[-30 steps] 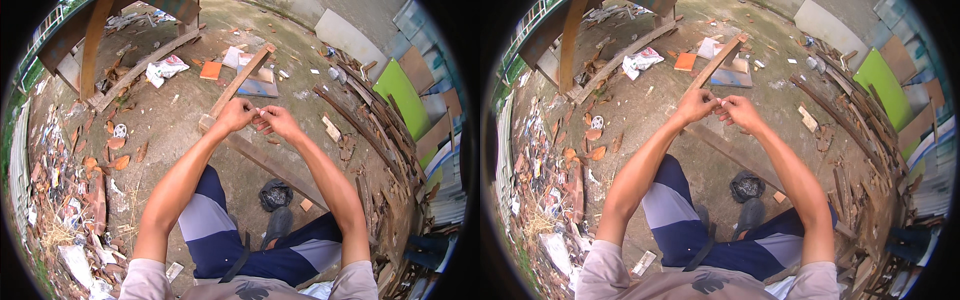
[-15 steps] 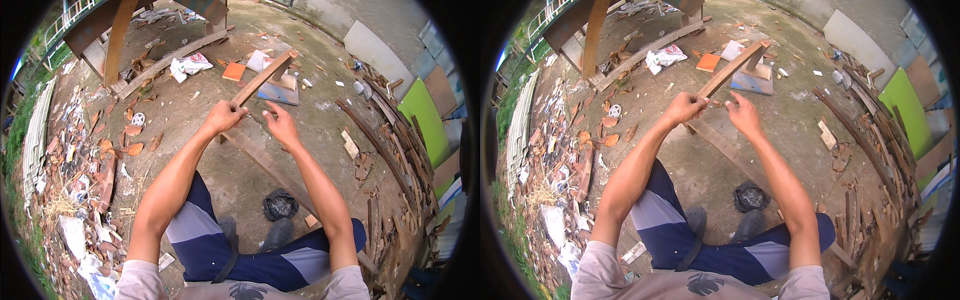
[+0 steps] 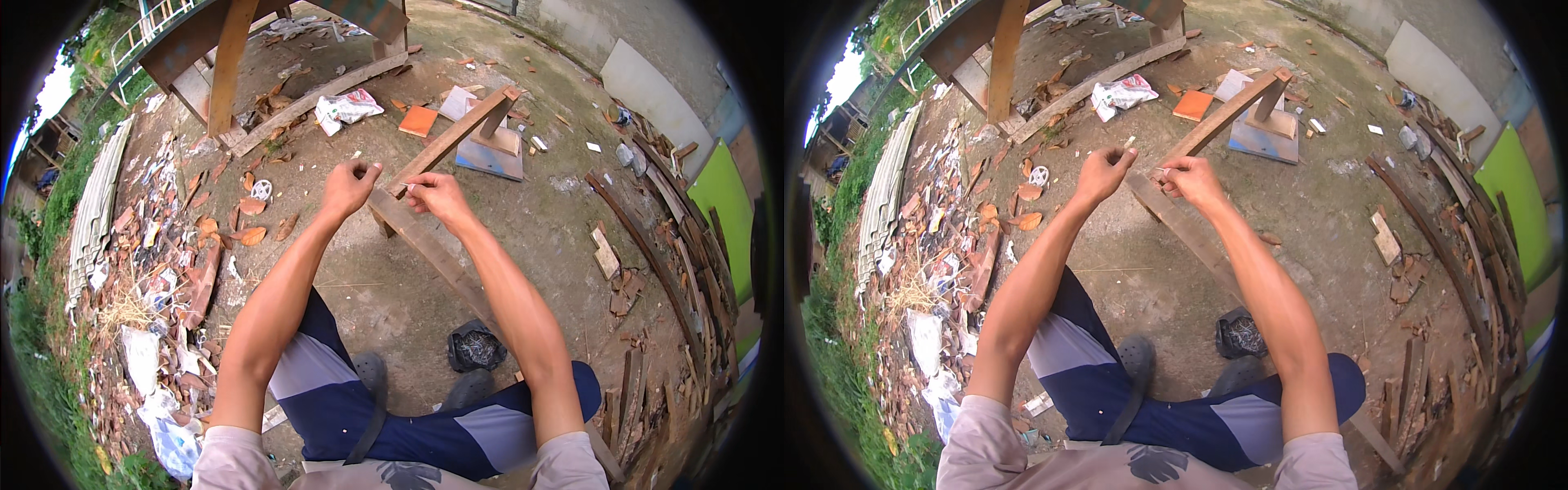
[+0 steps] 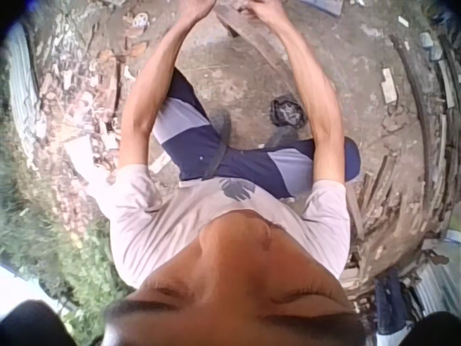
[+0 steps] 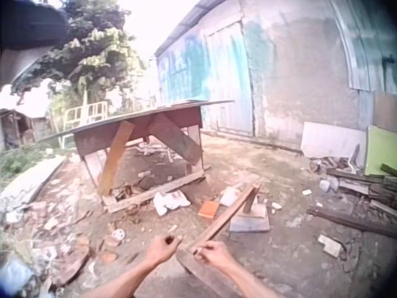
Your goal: The person sits on the ground and assembles a wooden frame by joining planks with nails. They use a hammer to drive nails into the wood, securing the pieces together. The person adjusts the frame and continues hammering to complete the assembly.
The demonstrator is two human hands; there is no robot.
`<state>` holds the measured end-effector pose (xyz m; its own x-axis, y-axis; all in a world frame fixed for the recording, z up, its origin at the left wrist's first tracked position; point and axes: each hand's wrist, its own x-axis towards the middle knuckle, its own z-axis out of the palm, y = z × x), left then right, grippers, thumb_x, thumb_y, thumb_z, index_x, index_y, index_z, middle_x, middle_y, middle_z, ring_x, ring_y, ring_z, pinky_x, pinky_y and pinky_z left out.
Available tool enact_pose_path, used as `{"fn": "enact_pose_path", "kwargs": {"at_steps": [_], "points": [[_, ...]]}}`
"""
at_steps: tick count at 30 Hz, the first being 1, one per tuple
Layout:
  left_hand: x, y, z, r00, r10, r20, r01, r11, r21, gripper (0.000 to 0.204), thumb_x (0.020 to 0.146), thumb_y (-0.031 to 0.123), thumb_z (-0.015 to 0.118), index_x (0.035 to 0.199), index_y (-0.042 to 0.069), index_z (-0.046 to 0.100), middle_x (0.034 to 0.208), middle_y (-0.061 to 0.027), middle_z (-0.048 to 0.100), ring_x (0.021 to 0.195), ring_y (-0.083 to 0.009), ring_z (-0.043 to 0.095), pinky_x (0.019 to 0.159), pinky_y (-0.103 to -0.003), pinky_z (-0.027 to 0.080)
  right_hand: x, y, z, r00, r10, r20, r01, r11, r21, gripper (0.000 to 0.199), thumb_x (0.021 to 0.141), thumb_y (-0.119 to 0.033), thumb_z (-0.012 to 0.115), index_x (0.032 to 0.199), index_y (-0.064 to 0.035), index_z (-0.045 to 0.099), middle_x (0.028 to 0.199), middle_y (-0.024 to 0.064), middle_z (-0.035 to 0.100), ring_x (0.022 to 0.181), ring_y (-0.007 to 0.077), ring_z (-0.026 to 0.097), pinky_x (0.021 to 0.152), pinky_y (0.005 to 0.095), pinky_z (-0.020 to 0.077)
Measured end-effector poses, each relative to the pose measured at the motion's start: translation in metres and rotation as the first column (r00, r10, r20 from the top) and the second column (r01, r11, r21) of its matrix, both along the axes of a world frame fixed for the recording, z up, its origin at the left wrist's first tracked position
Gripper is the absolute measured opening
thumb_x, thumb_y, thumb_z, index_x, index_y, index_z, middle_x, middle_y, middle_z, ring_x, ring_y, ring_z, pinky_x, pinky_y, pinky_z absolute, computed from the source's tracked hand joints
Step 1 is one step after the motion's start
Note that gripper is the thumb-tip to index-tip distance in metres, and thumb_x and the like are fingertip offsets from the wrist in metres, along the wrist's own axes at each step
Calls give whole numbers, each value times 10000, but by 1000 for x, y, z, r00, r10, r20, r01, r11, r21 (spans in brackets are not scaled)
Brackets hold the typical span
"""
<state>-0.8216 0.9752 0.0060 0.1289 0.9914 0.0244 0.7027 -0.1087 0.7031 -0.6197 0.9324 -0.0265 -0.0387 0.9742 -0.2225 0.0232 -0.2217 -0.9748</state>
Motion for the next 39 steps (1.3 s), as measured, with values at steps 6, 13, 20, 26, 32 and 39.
{"fn": "enact_pose_path", "kwargs": {"at_steps": [6, 13, 20, 26, 32, 39], "points": [[9, 24, -36, 953, 17, -303, -60, 989, -135, 740, 943, 636, 482, 971, -49, 759, 967, -323, 707, 941, -467, 702, 870, -501, 541, 19, 13, -46, 964, -54, 260, 82, 992, -99, 176, 908, -71, 670, 1040, 31, 728, 830, 76, 700, 723, 139, 662, 632, 304, 564], [40, 24, -49, 866, 52, -498, -130, 984, -123, 713, 945, 615, 498, 929, -48, 761, 904, -305, 716, 911, -448, 715, 851, -492, 555, 24, 21, -88, 992, -10, 122, 36, 976, -214, 97, 812, 3, 667, 862, 32, 744, 704, 101, 699, 603, 179, 676, 528, 325, 558], [37, 23, -52, 866, 125, -484, -182, 980, -74, 573, 933, 507, 545, 894, -21, 767, 893, -299, 716, 894, -461, 711, 840, -502, 560, 5, 35, -98, 993, 114, -13, -112, 937, -332, 54, 798, -21, 695, 802, 7, 742, 743, 94, 708, 644, 188, 681, 553, 351, 579], [33, 23, -52, 875, 135, -465, -180, 982, -55, 511, 901, 461, 569, 889, -8, 772, 876, -306, 709, 884, -466, 709, 849, -503, 558, -10, 47, -97, 992, 107, -69, -127, 872, -472, 72, 810, 3, 709, 877, -7, 736, 780, 84, 706, 627, 160, 660, 539, 301, 543], [33, 26, -48, 882, 92, -463, -166, 979, -122, 485, 879, 458, 571, 990, 41, 791, 901, -291, 719, 894, -436, 721, 862, -487, 564, -7, 52, -115, 967, 128, -219, -229, 808, -542, 127, 807, -83, 742, 923, -34, 759, 857, 73, 738, 683, 160, 697, 606, 303, 568], [27, 24, -48, 920, 99, -380, -161, 978, -134, 533, 879, 514, 577, 966, 35, 794, 905, -285, 726, 888, -427, 725, 834, -491, 568, -1, 54, -132, 900, 63, -432, -328, 750, -575, 163, 896, 16, 642, 1043, 40, 709, 912, 97, 743, 758, 166, 732, 674, 305, 635]]}}
